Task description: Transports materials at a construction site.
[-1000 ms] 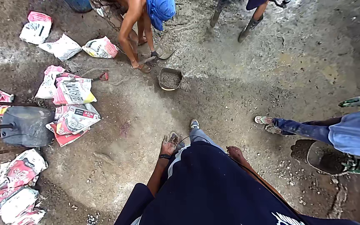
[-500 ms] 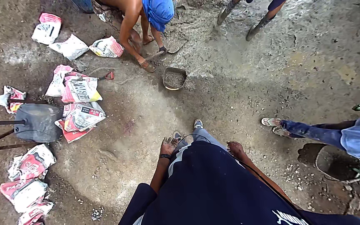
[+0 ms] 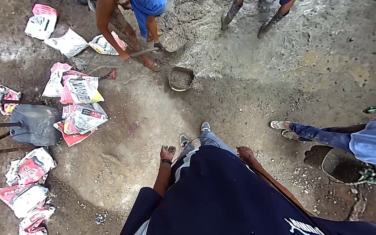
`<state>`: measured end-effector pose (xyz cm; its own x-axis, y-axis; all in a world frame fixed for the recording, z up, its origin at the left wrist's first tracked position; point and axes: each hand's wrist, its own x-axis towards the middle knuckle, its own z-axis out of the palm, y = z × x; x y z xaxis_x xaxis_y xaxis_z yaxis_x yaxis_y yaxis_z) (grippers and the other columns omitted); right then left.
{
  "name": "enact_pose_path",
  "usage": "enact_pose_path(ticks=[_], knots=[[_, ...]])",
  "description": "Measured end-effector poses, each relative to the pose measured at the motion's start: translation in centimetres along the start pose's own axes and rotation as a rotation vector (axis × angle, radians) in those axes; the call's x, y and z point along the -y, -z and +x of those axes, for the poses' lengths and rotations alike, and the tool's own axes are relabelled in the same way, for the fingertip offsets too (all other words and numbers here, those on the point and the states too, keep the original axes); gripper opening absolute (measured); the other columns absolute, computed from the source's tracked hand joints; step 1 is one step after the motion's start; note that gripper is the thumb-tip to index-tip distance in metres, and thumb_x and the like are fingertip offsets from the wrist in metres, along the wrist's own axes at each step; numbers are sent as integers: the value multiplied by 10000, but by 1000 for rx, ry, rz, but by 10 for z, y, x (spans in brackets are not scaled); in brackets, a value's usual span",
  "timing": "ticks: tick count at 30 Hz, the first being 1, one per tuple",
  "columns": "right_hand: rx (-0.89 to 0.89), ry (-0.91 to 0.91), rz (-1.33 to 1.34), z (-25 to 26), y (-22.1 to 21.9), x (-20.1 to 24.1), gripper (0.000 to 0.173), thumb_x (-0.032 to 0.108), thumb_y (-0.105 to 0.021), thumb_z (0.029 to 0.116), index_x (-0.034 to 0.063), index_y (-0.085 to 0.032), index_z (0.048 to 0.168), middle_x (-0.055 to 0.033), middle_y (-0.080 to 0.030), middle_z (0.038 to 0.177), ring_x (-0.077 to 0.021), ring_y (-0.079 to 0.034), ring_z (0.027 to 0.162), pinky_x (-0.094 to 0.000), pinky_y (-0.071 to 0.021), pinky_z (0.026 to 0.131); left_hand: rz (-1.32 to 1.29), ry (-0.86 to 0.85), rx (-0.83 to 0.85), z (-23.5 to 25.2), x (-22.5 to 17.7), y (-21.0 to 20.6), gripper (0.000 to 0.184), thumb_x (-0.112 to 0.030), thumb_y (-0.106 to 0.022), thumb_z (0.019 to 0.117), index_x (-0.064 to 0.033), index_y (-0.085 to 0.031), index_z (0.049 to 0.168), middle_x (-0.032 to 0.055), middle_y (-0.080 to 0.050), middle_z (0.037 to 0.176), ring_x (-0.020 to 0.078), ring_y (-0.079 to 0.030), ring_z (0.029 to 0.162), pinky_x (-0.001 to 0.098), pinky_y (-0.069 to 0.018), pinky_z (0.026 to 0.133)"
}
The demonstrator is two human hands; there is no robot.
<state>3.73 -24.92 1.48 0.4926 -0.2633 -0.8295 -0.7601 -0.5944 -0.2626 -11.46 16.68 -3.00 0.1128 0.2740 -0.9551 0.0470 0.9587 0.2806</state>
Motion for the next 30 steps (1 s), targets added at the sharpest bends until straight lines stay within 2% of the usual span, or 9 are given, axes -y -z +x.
enact_pose_path(ticks=[15, 19, 26, 30], knots=[[14, 7, -6, 1, 0, 14, 393, 305, -503, 1081, -1, -618, 1299, -228, -666, 1166, -322, -672, 952, -514, -545, 840, 172, 13, -78, 6, 1, 47, 678, -524, -354, 1088, -71, -259, 1583, 227, -375, 1576, 352, -549, 1304, 468, -515, 1010], [26, -11, -15, 1, -2, 17, 395, 320, -489, 1087, 12, -617, 1297, -210, -661, 1138, -296, -658, 906, -495, -542, 805, 207, 25, -73, 6, -2, 45, 685, -542, -360, 1080, -83, -270, 1581, 221, -395, 1565, 340, -570, 1280, 457, -525, 996], [29, -19, -15, 7, -8, 21, 402, 325, -496, 1085, 1, -619, 1288, -214, -668, 1141, -300, -665, 908, -497, -542, 812, 263, 22, -58, 6, -15, 29, 678, -532, -357, 1085, -76, -276, 1580, 220, -393, 1568, 344, -563, 1286, 462, -519, 1003], [21, -33, 27, 13, -14, 24, 388, 325, -513, 1077, 11, -621, 1279, -196, -663, 1102, -274, -653, 856, -467, -545, 758, 279, 26, -55, 8, -24, 23, 681, -536, -362, 1085, -74, -284, 1579, 220, -399, 1567, 343, -564, 1292, 464, -520, 1008]])
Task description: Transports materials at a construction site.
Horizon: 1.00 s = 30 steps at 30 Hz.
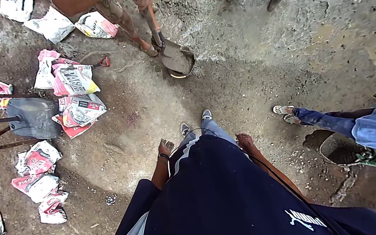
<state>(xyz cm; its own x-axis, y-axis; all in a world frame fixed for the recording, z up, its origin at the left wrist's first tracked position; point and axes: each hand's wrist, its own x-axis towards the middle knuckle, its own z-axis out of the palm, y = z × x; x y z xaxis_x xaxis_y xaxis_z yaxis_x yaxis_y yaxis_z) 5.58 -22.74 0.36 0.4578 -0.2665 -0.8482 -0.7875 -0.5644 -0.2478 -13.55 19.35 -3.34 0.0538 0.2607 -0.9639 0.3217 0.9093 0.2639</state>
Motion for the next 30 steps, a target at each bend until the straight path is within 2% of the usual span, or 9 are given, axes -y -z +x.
enact_pose_path(ticks=[6, 9, 12, 15, 18, 22, 24, 27, 30], knots=[[-9, -13, 27, 6, -12, 10, 385, 314, -519, 1072, 21, -617, 1302, -195, -663, 1128, -269, -657, 863, -461, -550, 759, -1, -2, -1, 6, -16, 0, 681, -540, -362, 1084, -73, -294, 1575, 217, -409, 1558, 341, -573, 1276, 460, -525, 999], [-15, -19, 41, 8, -17, 21, 396, 328, -501, 1069, 35, -604, 1314, -183, -658, 1102, -261, -648, 826, -454, -550, 723, -9, -14, 12, 7, -30, 2, 680, -535, -371, 1083, -63, -303, 1568, 219, -411, 1558, 343, -573, 1281, 464, -523, 1007], [-28, -25, 137, 10, -17, 39, 422, 341, -505, 1075, 42, -568, 1367, -187, -651, 1147, -270, -663, 851, -451, -563, 723, -1, -25, 32, 11, -48, -1, 660, -518, -366, 1090, -67, -304, 1567, 215, -416, 1553, 336, -578, 1269, 460, -525, 999], [-48, 26, 168, 18, -15, 68, 419, 339, -507, 1080, 40, -564, 1367, -169, -653, 1122, -251, -656, 832, -432, -562, 712, 41, -42, 60, 19, -68, -17, 637, -503, -355, 1096, -78, -313, 1568, 209, -433, 1540, 327, -593, 1242, 459, -530, 985], [-44, 99, 133, 27, -15, 119, 418, 316, -500, 1087, 35, -559, 1389, -191, -658, 1160, -266, -669, 879, -452, -567, 769, 107, -59, 73, 25, -91, -46, 621, -491, -354, 1100, -78, -334, 1563, 213, -460, 1520, 331, -604, 1227, 470, -532, 982], [-19, 230, 11, 61, -29, 200, 425, 317, -511, 1089, -5, -585, 1356, -267, -655, 1231, -379, -672, 1053, -570, -536, 929, 249, -115, 79, 36, -125, -107, 580, -438, -368, 1109, -70, -337, 1556, 235, -479, 1502, 355, -611, 1226, 502, -549, 961], [3, 312, -99, 93, -46, 239, 407, 307, -515, 1083, -10, -623, 1316, -289, -654, 1239, -433, -648, 1120, -640, -496, 975, 305, -176, 77, 40, -143, -136, 553, -400, -392, 1110, -57, -352, 1542, 259, -497, 1471, 374, -624, 1205, 517, -569, 934], [73, 385, -291, 139, -80, 309, 382, 290, -510, 1079, -4, -672, 1262, -277, -660, 1259, -446, -618, 1210, -662, -454, 1040, 342, -266, 72, 40, -177, -183, 552, -399, -398, 1108, -41, -371, 1528, 271, -532, 1423, 373, -647, 1169, 520, -587, 916], [193, 459, -496, 183, -124, 371, 383, 289, -483, 1073, 15, -677, 1257, -274, -667, 1256, -456, -619, 1221, -671, -456, 1043, 355, -344, 91, 38, -212, -229, 569, -418, -395, 1104, -33, -376, 1522, 263, -565, 1373, 359, -661, 1127, 517, -590, 901]])
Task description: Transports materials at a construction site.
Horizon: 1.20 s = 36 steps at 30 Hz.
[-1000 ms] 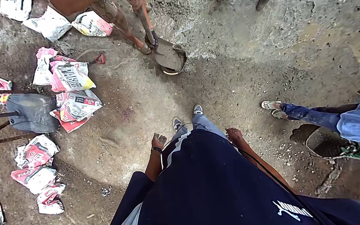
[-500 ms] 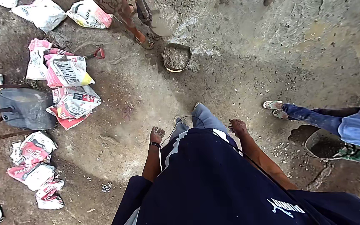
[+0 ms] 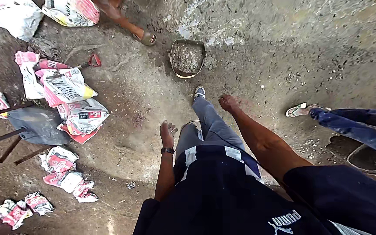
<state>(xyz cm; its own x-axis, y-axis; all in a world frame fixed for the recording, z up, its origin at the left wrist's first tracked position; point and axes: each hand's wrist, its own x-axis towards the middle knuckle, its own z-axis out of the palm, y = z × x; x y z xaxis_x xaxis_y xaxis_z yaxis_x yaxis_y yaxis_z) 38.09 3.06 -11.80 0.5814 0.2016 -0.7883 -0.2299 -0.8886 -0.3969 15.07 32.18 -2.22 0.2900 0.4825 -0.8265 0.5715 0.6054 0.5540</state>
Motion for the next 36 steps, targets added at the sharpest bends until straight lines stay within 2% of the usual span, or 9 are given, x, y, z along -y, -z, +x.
enact_pose_path(ticks=[6, 9, 13, 17, 21, 24, 26, 32, 36], knots=[[189, 77, -251, 139, -35, 85, 405, 365, -499, 1039, 49, -665, 1230, -255, -676, 1230, -457, -640, 1178, -707, -492, 951, -56, -108, -44, 49, -44, -48, 501, -389, -331, 1122, -63, -420, 1493, 194, -657, 1209, 293, -703, 873, 450, -611, 697], [257, 41, -306, 201, -61, 121, 462, 365, -534, 1026, 44, -626, 1345, -275, -642, 1307, -479, -604, 1238, -713, -473, 990, -138, -88, -23, 80, -41, -70, 519, -459, -327, 1104, -104, -451, 1462, 161, -689, 1140, 260, -707, 779, 371, -590, 563], [242, 81, -309, 267, -101, 151, 503, 321, -597, 979, 38, -580, 1395, -278, -591, 1378, -487, -577, 1264, -710, -467, 1000, -173, 1, 116, 123, -39, -84, 587, -508, -248, 1104, -81, -437, 1460, 178, -704, 1105, 241, -706, 733, 327, -567, 501], [214, 91, -336, 327, -141, 148, 611, 359, -645, 929, 33, -526, 1431, -264, -557, 1430, -464, -523, 1337, -679, -409, 1087, -194, 45, 193, 154, -53, -73, 720, -626, -217, 1067, -94, -327, 1540, 177, -699, 1128, 226, -704, 723, 302, -552, 470], [245, 63, -411, 351, -150, 143, 663, 380, -703, 888, 18, -531, 1416, -282, -550, 1427, -479, -487, 1362, -705, -317, 1136, -170, 55, 186, 167, -63, -70, 788, -693, -211, 1037, -92, -337, 1532, 176, -703, 1109, 216, -694, 685, 296, -540, 452], [247, 71, -448, 350, -117, 160, 470, 463, -606, 951, 58, -688, 1175, -261, -692, 1188, -474, -640, 1155, -718, -458, 964, -143, 62, 149, 173, -70, -74, 748, -651, -188, 1058, -82, -368, 1509, 181, -711, 1067, 226, -692, 653, 303, -535, 429], [249, 70, -425, 346, -84, 176, 446, 482, -568, 971, 75, -717, 1077, -239, -708, 1136, -457, -672, 1092, -713, -506, 851, -101, 62, 118, 177, -74, -79, 720, -613, -172, 1075, -71, -378, 1502, 185, -714, 1040, 233, -690, 641, 314, -535, 423], [224, 98, -339, 344, 14, 200, 426, 456, -581, 963, 57, -728, 992, -233, -708, 1093, -440, -668, 1090, -700, -515, 858, 90, -16, 31, 176, -80, -98, 644, -518, -196, 1114, -29, -484, 1417, 202, -710, 983, 264, -675, 608, 383, -561, 452], [213, 131, -257, 305, 7, 161, 389, 424, -609, 957, 57, -739, 956, -219, -723, 1006, -434, -689, 999, -700, -526, 818, 172, -39, -12, 177, -91, -97, 671, -547, -205, 1106, -37, -507, 1420, 195, -709, 962, 268, -671, 609, 406, -577, 490]])
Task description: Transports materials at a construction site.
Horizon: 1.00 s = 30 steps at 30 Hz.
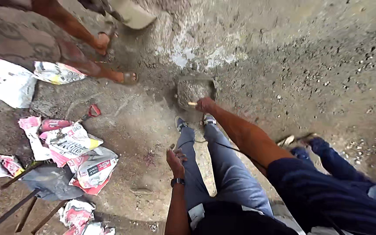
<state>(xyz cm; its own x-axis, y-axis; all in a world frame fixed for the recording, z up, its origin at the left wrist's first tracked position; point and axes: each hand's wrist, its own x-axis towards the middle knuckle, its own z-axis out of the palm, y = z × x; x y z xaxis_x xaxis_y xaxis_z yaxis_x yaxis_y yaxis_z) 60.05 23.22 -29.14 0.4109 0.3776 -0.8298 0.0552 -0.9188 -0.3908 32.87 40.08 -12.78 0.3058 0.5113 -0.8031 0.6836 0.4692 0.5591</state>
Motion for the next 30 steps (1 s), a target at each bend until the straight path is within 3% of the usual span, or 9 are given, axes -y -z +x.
enact_pose_path(ticks=[4, 9, 16, 19, 23, 30], knots=[[55, -172, 68, -60, -2, -32, 462, 468, -537, 969, 49, -723, 1026, -238, -710, 1105, -436, -672, 1087, -703, -509, 866, 44, 34, 9, -10, -9, -12, 729, -594, -181, 1092, -33, -523, 1408, 198, -716, 947, 268, -678, 617, 413, -583, 520], [9, -350, 264, -168, -14, -81, 484, 500, -551, 955, 59, -737, 1029, -223, -718, 1122, -418, -675, 1104, -682, -515, 884, 19, 136, 62, -35, -21, -16, 859, -730, -166, 1025, -52, -479, 1450, 200, -701, 994, 240, -651, 651, 388, -555, 575], [-129, -594, 544, -346, -82, -136, 479, 458, -526, 1005, 35, -726, 1108, -241, -697, 1201, -417, -656, 1164, -666, -504, 940, 302, 12, 248, -91, -72, -11, 607, -538, -312, 1100, -82, -518, 1443, 197, -697, 1065, 259, -664, 677, 405, -556, 549], [-268, -683, 697, -426, -99, -145, 477, 423, -516, 1031, -1, -713, 1127, -273, -683, 1202, -447, -639, 1172, -663, -487, 966, 522, -88, 377, -109, -103, -27, 593, -515, -349, 1102, -57, -517, 1439, 215, -688, 1122, 296, -689, 773, 462, -587, 630], [-447, -845, 960, -526, -140, -133, 512, 427, -489, 1037, -39, -688, 1111, -292, -673, 1166, -446, -638, 1148, -652, -484, 955, 743, -234, 568, -135, -145, -85, 614, -512, -350, 1104, -23, -482, 1451, 220, -675, 1139, 291, -692, 810, 477, -603, 681], [-707, -1126, 1384, -612, -235, -113, 494, 399, -494, 1057, -53, -671, 1146, -286, -665, 1154, -419, -629, 1128, -629, -470, 962, 804, -440, 710, -162, -195, -253, 565, -426, -367, 1118, 14, -460, 1462, 256, -639, 1233, 315, -703, 904, 470, -610, 777]])
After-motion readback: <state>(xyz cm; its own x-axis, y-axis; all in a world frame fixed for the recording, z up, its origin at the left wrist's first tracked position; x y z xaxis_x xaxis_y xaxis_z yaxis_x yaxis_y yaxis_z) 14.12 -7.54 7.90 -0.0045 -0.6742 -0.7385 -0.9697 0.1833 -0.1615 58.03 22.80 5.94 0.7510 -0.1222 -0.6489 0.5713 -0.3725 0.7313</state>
